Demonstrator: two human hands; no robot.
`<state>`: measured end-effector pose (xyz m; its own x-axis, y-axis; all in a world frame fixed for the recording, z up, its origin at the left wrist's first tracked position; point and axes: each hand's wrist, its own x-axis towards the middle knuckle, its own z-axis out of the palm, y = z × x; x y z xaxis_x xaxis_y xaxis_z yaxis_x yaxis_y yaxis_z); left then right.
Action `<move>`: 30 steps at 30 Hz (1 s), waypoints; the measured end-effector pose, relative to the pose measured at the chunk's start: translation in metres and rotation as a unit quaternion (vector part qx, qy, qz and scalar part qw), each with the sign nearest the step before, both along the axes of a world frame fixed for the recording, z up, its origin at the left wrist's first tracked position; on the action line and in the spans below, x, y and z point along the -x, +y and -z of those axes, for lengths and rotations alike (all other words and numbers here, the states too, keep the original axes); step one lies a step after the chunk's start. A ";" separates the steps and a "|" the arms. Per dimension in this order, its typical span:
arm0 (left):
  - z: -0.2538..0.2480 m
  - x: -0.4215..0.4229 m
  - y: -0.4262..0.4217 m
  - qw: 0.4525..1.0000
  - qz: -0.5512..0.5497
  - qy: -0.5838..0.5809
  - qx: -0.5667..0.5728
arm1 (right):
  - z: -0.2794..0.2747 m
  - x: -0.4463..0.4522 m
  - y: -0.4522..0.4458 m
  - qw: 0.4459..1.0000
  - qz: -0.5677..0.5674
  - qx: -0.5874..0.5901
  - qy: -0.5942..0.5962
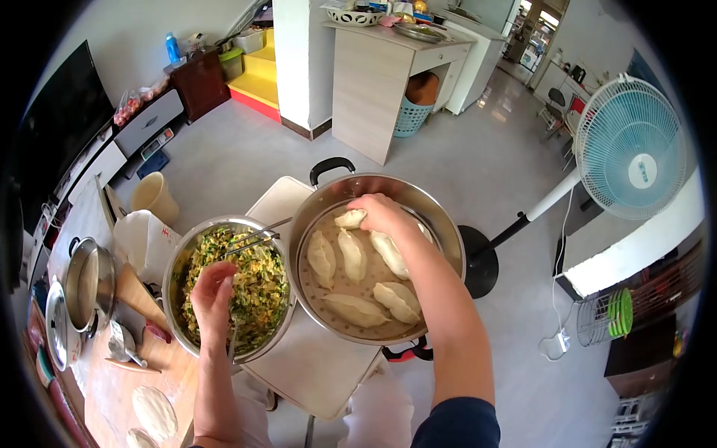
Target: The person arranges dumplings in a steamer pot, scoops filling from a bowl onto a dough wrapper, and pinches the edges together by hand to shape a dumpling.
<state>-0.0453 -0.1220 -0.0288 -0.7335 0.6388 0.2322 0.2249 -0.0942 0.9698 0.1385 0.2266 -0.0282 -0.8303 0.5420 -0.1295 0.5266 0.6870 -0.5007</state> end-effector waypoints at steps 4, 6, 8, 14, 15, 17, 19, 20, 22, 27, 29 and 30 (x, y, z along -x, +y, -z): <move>0.016 0.016 0.004 0.998 -0.036 -0.027 -0.049 | 0.006 0.006 0.002 0.999 -0.003 -0.049 0.017; 0.021 0.021 0.004 0.998 -0.033 -0.038 -0.047 | 0.001 0.014 0.000 0.998 0.021 -0.041 0.039; 0.024 0.023 0.004 0.997 -0.033 -0.042 -0.051 | 0.004 0.017 0.000 0.997 0.004 -0.047 0.063; 0.025 0.034 -0.005 0.996 -0.049 -0.048 -0.056 | -0.004 -0.004 0.013 0.966 0.004 0.182 0.181; 0.021 0.034 -0.006 0.995 -0.046 -0.049 -0.068 | -0.015 -0.015 0.027 0.974 0.031 0.180 0.132; 0.021 0.037 -0.008 0.993 -0.055 -0.058 -0.081 | -0.021 -0.038 0.033 0.979 0.132 0.116 0.108; 0.025 0.043 -0.009 0.991 -0.057 -0.071 -0.094 | -0.022 -0.054 0.037 0.983 0.174 0.053 0.016; 0.025 0.045 -0.010 0.991 -0.057 -0.073 -0.096 | -0.033 -0.058 0.022 0.983 0.175 0.040 -0.037; 0.025 0.048 -0.011 0.990 -0.058 -0.078 -0.098 | -0.053 -0.059 -0.013 0.979 0.160 -0.012 -0.129; 0.024 0.050 -0.013 0.988 -0.062 -0.094 -0.107 | -0.031 -0.057 -0.062 0.968 0.124 -0.130 -0.175; 0.027 0.053 -0.015 0.989 -0.060 -0.086 -0.102 | -0.009 -0.053 -0.056 0.966 0.125 -0.136 -0.180; 0.027 0.054 -0.016 0.990 -0.060 -0.083 -0.099 | -0.018 -0.052 -0.062 0.967 0.133 -0.137 -0.168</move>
<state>-0.0989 -0.1377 -0.0563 -0.8395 0.4991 0.2149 0.0857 -0.2689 0.9593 0.1906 0.1647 -0.0099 -0.5925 0.7833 -0.1883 0.8045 0.5873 -0.0887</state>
